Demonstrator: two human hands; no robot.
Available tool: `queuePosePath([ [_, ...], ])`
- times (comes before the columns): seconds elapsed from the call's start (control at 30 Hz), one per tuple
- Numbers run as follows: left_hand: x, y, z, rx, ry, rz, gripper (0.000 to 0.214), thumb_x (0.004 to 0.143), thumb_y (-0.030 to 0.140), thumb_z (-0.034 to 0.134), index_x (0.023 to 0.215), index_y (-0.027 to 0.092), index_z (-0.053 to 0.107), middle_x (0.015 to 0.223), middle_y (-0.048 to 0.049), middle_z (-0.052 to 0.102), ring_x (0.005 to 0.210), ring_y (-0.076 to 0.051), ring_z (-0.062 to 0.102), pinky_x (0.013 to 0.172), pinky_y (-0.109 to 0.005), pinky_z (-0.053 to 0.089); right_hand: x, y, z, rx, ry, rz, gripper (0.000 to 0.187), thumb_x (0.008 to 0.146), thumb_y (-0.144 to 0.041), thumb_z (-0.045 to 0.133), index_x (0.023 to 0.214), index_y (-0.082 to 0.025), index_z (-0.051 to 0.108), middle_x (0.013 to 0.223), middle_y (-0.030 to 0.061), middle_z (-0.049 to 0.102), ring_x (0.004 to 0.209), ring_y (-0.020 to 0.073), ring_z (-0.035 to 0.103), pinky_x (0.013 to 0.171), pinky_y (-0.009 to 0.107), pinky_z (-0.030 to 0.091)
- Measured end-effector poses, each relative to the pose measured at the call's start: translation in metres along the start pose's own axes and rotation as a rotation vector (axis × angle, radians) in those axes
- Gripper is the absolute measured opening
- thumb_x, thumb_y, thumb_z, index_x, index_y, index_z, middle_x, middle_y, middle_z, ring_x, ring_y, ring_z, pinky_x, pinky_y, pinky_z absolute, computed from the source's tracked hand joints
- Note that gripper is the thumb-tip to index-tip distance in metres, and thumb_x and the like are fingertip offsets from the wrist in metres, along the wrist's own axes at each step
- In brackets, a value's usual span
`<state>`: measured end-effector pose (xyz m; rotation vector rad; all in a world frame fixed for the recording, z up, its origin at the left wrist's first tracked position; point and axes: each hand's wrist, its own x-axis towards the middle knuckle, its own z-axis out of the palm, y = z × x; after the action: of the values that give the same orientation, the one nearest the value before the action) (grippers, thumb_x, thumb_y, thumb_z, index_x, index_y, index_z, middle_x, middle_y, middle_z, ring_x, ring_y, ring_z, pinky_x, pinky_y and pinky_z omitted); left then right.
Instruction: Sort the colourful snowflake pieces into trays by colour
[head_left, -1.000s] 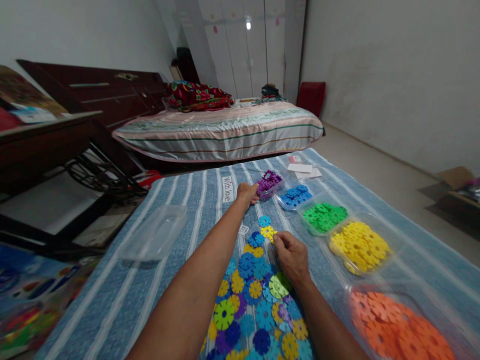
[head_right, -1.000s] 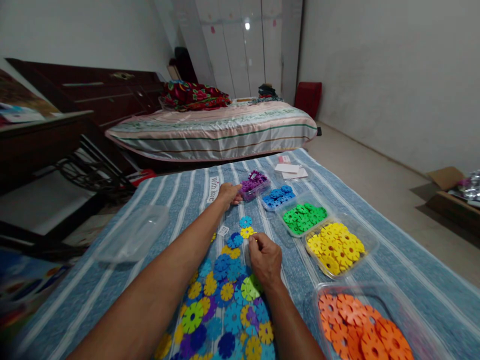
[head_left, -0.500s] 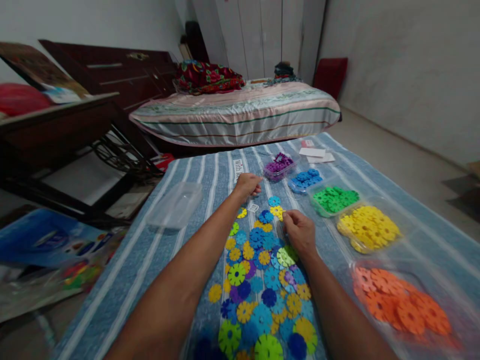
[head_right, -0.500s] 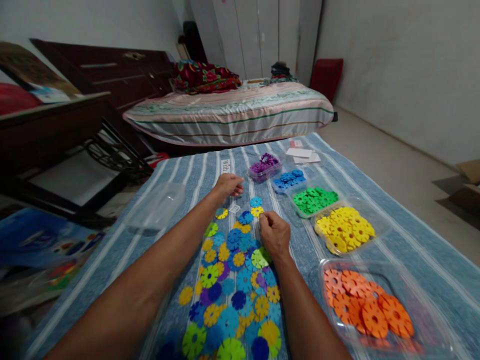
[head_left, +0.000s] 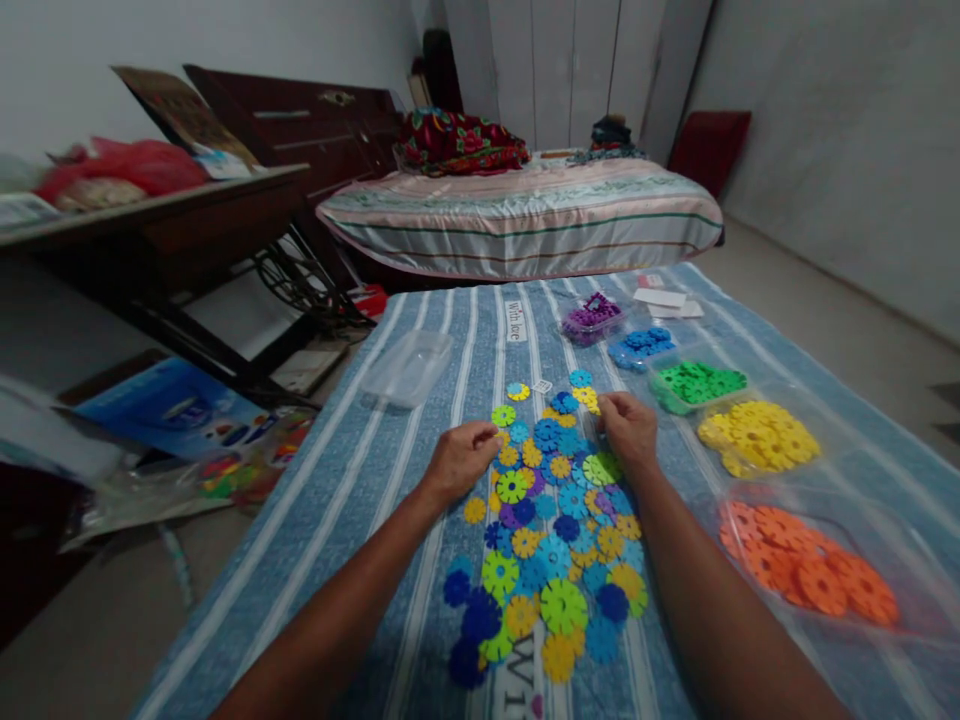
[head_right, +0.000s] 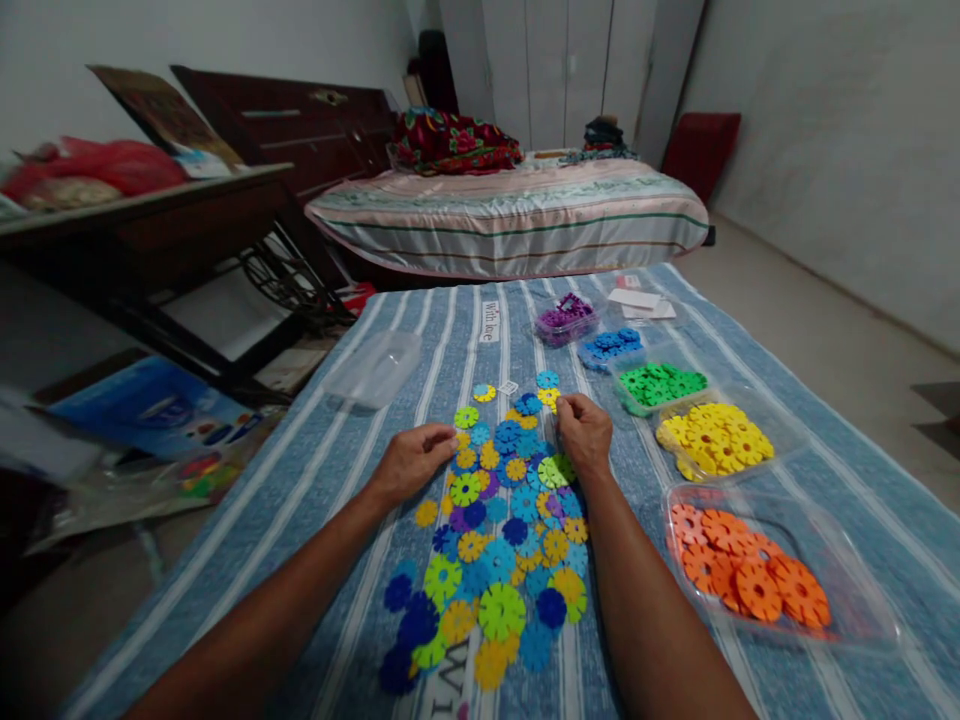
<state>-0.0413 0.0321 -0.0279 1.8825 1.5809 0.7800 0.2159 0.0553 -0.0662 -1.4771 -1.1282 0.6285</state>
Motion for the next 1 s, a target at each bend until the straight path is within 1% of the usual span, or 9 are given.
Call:
queuePosePath([
  [0.1, -0.022, 0.004, 0.003, 0.072, -0.011, 0.135, 0.018, 0.08, 0.033, 0.058, 0.081, 0.019, 0.069, 0.082, -0.0022, 0.067, 0.076, -0.016, 0.063, 0.074, -0.028, 0.051, -0.001, 0.003, -0.001, 0.014, -0.002, 0.001, 0.033, 0.076, -0.046, 0.054, 0.068, -0.017, 0.067, 0.049, -0.0018, 0.057, 0.051, 0.0157, 0.053, 0.058, 0.028, 0.041],
  [0.17, -0.031, 0.005, 0.007, 0.088, -0.015, 0.221, 0.018, 0.081, 0.033, 0.061, 0.088, 0.02, 0.069, 0.096, -0.005, 0.069, 0.089, -0.018, 0.064, 0.083, -0.031, 0.052, 0.0, 0.006, -0.001, 0.031, -0.008, 0.006, 0.032, 0.076, -0.046, 0.055, 0.069, -0.017, 0.067, 0.048, -0.0022, 0.056, 0.049, 0.0153, 0.052, 0.057, 0.028, 0.041],
  [0.27, -0.039, 0.003, 0.018, 0.147, 0.029, 0.296, 0.03, 0.078, 0.038, 0.068, 0.102, 0.02, 0.069, 0.114, -0.0095, 0.067, 0.108, -0.024, 0.061, 0.096, -0.039, 0.049, 0.0, 0.007, -0.002, 0.049, -0.014, 0.005, 0.031, 0.076, -0.046, 0.056, 0.069, -0.017, 0.066, 0.048, -0.0029, 0.056, 0.048, 0.0148, 0.051, 0.056, 0.028, 0.04],
  [0.37, -0.042, -0.003, 0.028, 0.232, 0.051, 0.339, 0.044, 0.073, 0.042, 0.075, 0.11, 0.019, 0.068, 0.123, -0.0128, 0.063, 0.114, -0.029, 0.058, 0.098, -0.045, 0.048, -0.001, 0.004, -0.003, 0.052, -0.018, 0.001, 0.031, 0.075, -0.046, 0.056, 0.068, -0.017, 0.065, 0.048, -0.003, 0.056, 0.048, 0.0148, 0.051, 0.055, 0.028, 0.041],
  [0.47, -0.042, -0.009, 0.034, 0.271, 0.075, 0.358, 0.043, 0.075, 0.04, 0.074, 0.113, 0.02, 0.067, 0.124, -0.0123, 0.063, 0.113, -0.029, 0.058, 0.098, -0.047, 0.049, -0.001, 0.0, -0.003, 0.051, -0.009, -0.003, 0.03, 0.074, -0.045, 0.057, 0.068, -0.017, 0.065, 0.047, -0.0031, 0.055, 0.047, 0.0149, 0.051, 0.055, 0.028, 0.041],
  [0.63, -0.039, -0.015, 0.037, 0.234, 0.136, 0.376, 0.03, 0.082, 0.032, 0.067, 0.108, 0.017, 0.067, 0.119, -0.012, 0.066, 0.111, -0.026, 0.059, 0.097, -0.043, 0.05, -0.002, -0.002, -0.004, 0.07, -0.019, 0.005, 0.03, 0.074, -0.046, 0.058, 0.068, -0.018, 0.064, 0.046, -0.0034, 0.055, 0.046, 0.0143, 0.05, 0.053, 0.027, 0.041],
  [0.73, -0.038, -0.018, 0.036, 0.219, 0.157, 0.381, 0.023, 0.083, 0.026, 0.062, 0.105, 0.019, 0.068, 0.115, -0.0105, 0.067, 0.108, -0.025, 0.061, 0.095, -0.042, 0.051, -0.003, -0.002, -0.005, 0.065, -0.023, 0.004, 0.031, 0.074, -0.047, 0.058, 0.068, -0.018, 0.064, 0.046, -0.0032, 0.055, 0.046, 0.014, 0.05, 0.051, 0.026, 0.04],
  [0.87, -0.039, -0.02, 0.037, 0.226, 0.192, 0.381, 0.023, 0.082, 0.018, 0.057, 0.103, 0.02, 0.068, 0.112, -0.0103, 0.068, 0.106, -0.024, 0.061, 0.093, -0.042, 0.052, -0.004, -0.001, -0.006, 0.08, -0.005, 0.017, 0.031, 0.073, -0.048, 0.06, 0.067, -0.018, 0.064, 0.046, -0.0031, 0.055, 0.045, 0.0137, 0.048, 0.048, 0.026, 0.038],
  [1.0, -0.041, -0.018, 0.038, 0.259, 0.228, 0.419, 0.029, 0.082, 0.011, 0.05, 0.103, 0.019, 0.068, 0.109, -0.0104, 0.068, 0.105, -0.024, 0.06, 0.093, -0.043, 0.051, -0.004, 0.002, -0.006, 0.097, -0.001, 0.018, 0.032, 0.073, -0.048, 0.06, 0.07, -0.017, 0.065, 0.046, -0.0029, 0.056, 0.044, 0.0135, 0.047, 0.047, 0.026, 0.038],
])
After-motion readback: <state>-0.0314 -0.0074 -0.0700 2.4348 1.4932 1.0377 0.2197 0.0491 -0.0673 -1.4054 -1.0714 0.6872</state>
